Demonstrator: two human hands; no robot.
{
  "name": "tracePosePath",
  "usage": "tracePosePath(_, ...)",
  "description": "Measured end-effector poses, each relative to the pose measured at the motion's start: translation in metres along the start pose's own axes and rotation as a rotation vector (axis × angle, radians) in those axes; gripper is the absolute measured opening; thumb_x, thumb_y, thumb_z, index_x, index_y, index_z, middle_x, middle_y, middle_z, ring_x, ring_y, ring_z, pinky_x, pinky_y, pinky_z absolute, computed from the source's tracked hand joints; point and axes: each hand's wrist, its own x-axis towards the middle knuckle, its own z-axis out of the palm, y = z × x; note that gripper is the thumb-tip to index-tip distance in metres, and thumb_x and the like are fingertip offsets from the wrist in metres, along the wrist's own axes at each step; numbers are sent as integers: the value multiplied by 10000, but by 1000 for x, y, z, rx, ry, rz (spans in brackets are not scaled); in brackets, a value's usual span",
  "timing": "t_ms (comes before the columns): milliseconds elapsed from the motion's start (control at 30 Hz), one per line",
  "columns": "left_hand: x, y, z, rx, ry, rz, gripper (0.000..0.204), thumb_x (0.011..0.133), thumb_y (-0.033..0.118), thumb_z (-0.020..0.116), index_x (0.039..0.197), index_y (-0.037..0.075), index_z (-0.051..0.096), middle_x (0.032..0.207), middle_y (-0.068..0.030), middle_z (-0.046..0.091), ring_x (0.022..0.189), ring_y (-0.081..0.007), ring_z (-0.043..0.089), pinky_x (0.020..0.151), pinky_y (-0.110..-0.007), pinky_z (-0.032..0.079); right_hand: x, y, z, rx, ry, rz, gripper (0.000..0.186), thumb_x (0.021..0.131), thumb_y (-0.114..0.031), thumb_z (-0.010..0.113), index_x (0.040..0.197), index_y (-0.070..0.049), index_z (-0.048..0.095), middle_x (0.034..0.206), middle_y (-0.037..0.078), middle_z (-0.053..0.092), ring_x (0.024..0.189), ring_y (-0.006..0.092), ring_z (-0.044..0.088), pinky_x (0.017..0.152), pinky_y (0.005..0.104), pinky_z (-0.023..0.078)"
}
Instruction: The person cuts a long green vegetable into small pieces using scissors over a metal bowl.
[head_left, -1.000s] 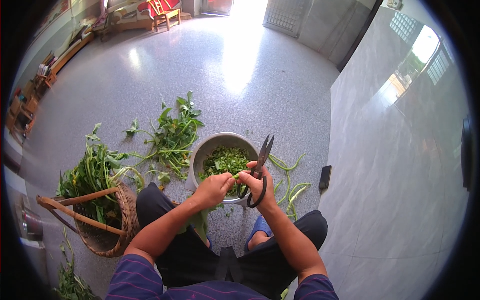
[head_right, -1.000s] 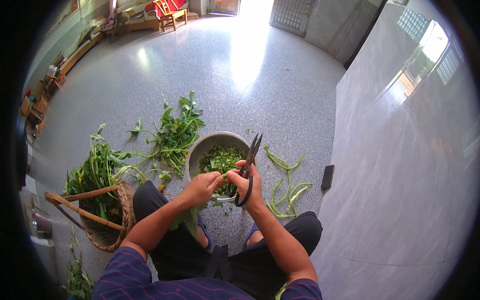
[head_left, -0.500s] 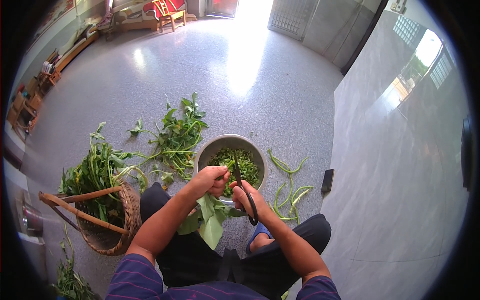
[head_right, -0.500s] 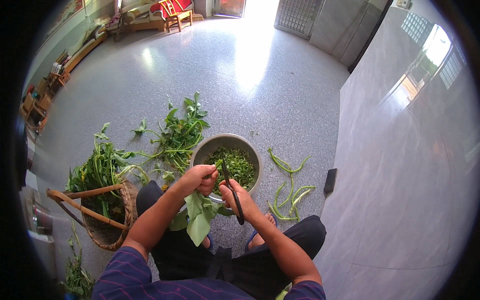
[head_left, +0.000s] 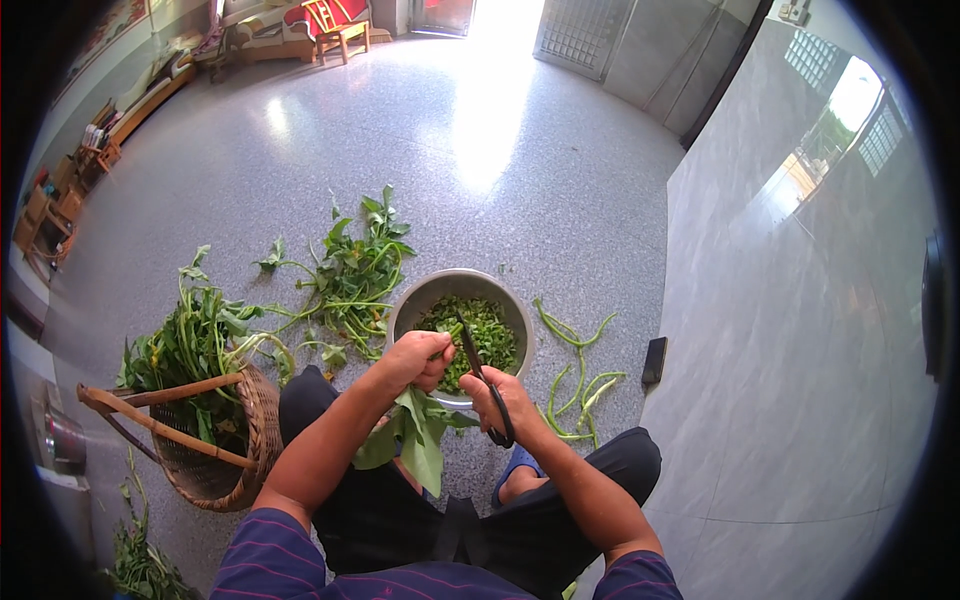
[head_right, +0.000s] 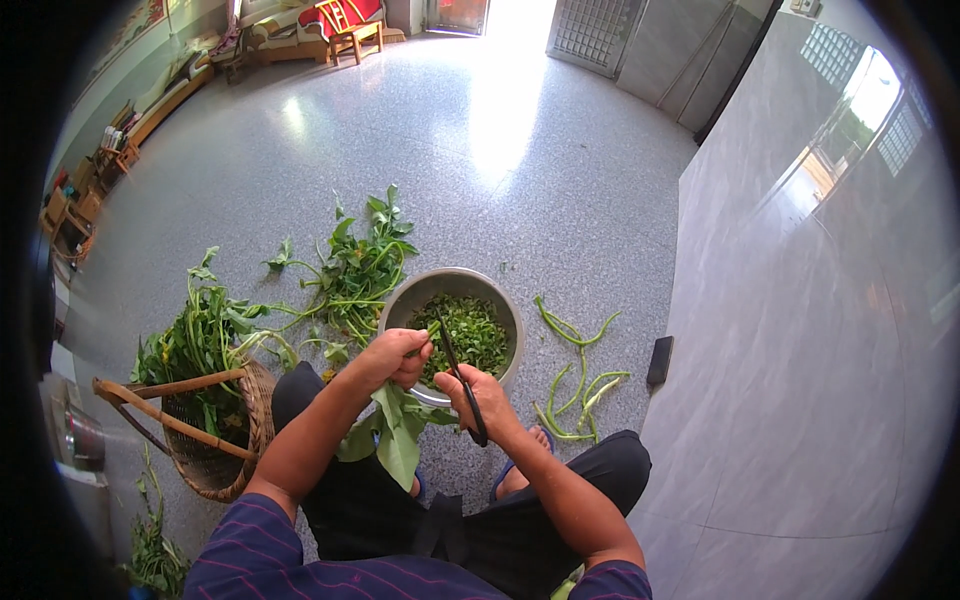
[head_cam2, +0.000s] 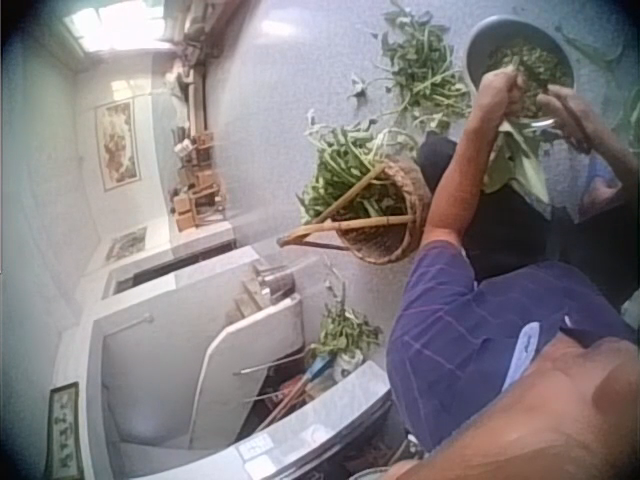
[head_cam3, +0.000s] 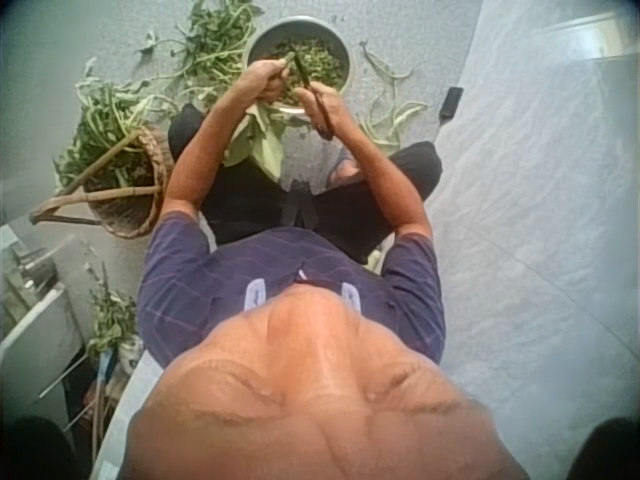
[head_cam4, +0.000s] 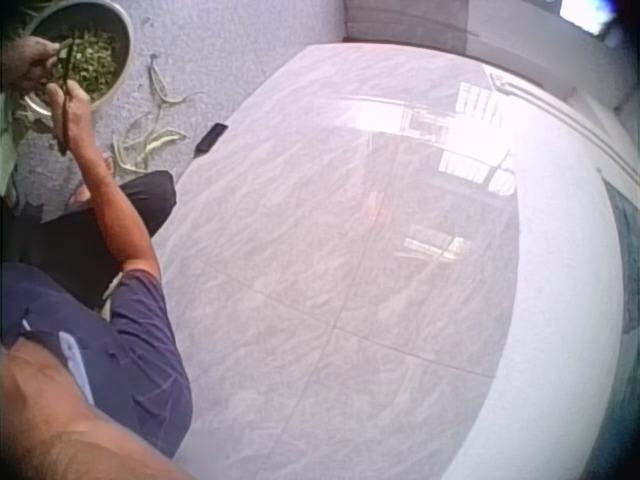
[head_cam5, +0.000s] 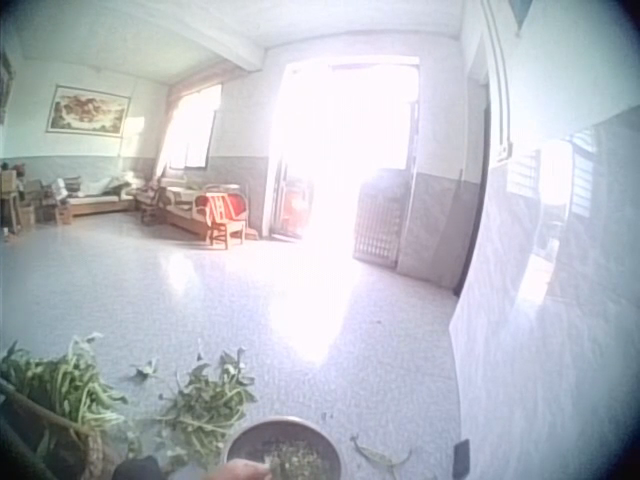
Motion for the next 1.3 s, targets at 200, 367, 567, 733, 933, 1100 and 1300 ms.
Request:
tracePosePath(200, 2, -1, -2, -35, -16, 66, 312, 1006, 284, 405, 783, 82, 487, 491, 59, 279, 370, -67, 202, 368, -260, 175, 6, 11, -1, -82, 47, -74, 396, 944, -411, 563, 1014, -22, 577, 707, 12, 547, 666, 110, 540, 619, 275, 451)
tracePosePath(367, 0, 2, 6, 23, 45, 26, 318, 1006, 284, 411, 777, 79, 488, 487, 57, 283, 366, -67, 205, 365, -258, 171, 8, 22, 1, -132, 42, -143, 411, 952, -416, 548, 1043, -16, 567, 805, 61, 590, 747, 149, 560, 680, 295, 454)
tracePosePath(567, 3, -2, 2, 56, 79, 13, 328, 1004, 293, 426, 767, 75, 492, 484, 58, 295, 359, -63, 212, 357, -254, 161, 7, 17, 1, -139, 33, -120, 416, 943, -428, 557, 1037, -23, 582, 803, 87, 600, 746, 164, 571, 675, 308, 452)
tracePosePath(733, 4, -2, 2, 97, 92, 28, 330, 1000, 295, 434, 765, 72, 498, 485, 58, 306, 360, -61, 218, 353, -252, 157, 4, 17, 2, -190, 69, -146, 409, 935, -426, 569, 1013, -26, 597, 738, 85, 586, 685, 168, 566, 636, 317, 449)
tracePosePath(933, 5, -5, -1, 114, 106, 41, 330, 1000, 297, 431, 767, 76, 501, 489, 61, 303, 365, -60, 215, 355, -248, 161, -2, 0, 4, -121, 25, 18, 383, 931, -421, 579, 964, -40, 609, 654, 30, 538, 569, 117, 546, 520, 272, 442)
tracePosePath(1100, 5, -4, 2, 46, 65, 66, 316, 1000, 289, 430, 768, 84, 495, 494, 61, 290, 370, -57, 201, 359, -246, 163, 3, 14, 4, -11, 5, -33, 381, 959, -433, 528, 988, -55, 566, 664, 10, 520, 558, 98, 518, 511, 257, 429)
tracePosePath(1300, 5, -3, 3, 76, 70, 40, 320, 1002, 292, 427, 779, 74, 497, 491, 56, 304, 365, -58, 217, 355, -243, 168, 8, 28, 4, -131, 22, -177, 416, 967, -452, 504, 1019, -42, 549, 709, 27, 522, 654, 129, 511, 609, 289, 426)
